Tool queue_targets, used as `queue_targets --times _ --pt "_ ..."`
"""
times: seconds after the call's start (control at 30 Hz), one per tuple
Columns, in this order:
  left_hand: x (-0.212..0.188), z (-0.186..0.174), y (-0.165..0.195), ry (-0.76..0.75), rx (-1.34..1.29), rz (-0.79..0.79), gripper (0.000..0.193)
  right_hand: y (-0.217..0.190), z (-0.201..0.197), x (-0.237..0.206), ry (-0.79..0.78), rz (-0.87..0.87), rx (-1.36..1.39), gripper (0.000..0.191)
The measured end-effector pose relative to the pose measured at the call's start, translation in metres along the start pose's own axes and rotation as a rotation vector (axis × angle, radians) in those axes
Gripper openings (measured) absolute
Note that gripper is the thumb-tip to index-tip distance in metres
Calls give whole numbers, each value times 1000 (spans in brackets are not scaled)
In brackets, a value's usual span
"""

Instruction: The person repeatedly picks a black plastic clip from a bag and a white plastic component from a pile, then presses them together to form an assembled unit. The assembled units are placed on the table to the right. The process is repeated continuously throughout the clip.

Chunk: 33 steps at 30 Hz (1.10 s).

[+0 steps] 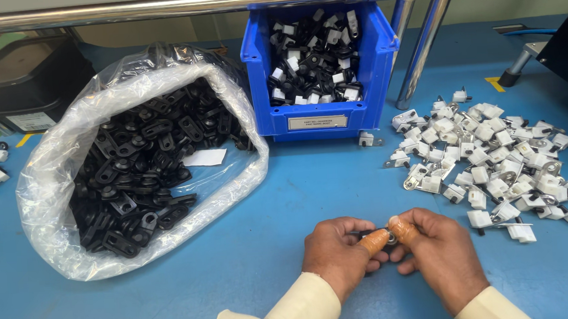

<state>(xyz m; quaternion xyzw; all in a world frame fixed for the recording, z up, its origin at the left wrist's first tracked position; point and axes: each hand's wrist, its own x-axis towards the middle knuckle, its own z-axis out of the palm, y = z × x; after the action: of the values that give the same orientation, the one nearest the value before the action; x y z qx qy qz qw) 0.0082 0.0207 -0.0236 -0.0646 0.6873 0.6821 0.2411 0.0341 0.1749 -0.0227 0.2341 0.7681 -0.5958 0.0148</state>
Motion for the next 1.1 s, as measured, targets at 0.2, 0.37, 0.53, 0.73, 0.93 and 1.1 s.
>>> queue_targets --times 0.2,0.37,0.53,0.73,0.93,1.1 --pt "-12 4 14 5 -263 -182 28 4 -13 0 -8 176 282 41" --pt "-12 12 15 -57 -396 -269 30 8 -18 -2 -40 181 280 31" --pt "-7 23 8 -113 -478 -252 29 15 -20 4 5 180 290 36" --pt "-8 29 6 -103 -504 -249 31 28 -20 9 25 99 302 23" --pt "-12 44 6 12 -389 -142 34 32 -13 16 87 -19 418 20" --pt "-13 49 1 49 -298 -62 36 26 -15 12 76 16 407 24"
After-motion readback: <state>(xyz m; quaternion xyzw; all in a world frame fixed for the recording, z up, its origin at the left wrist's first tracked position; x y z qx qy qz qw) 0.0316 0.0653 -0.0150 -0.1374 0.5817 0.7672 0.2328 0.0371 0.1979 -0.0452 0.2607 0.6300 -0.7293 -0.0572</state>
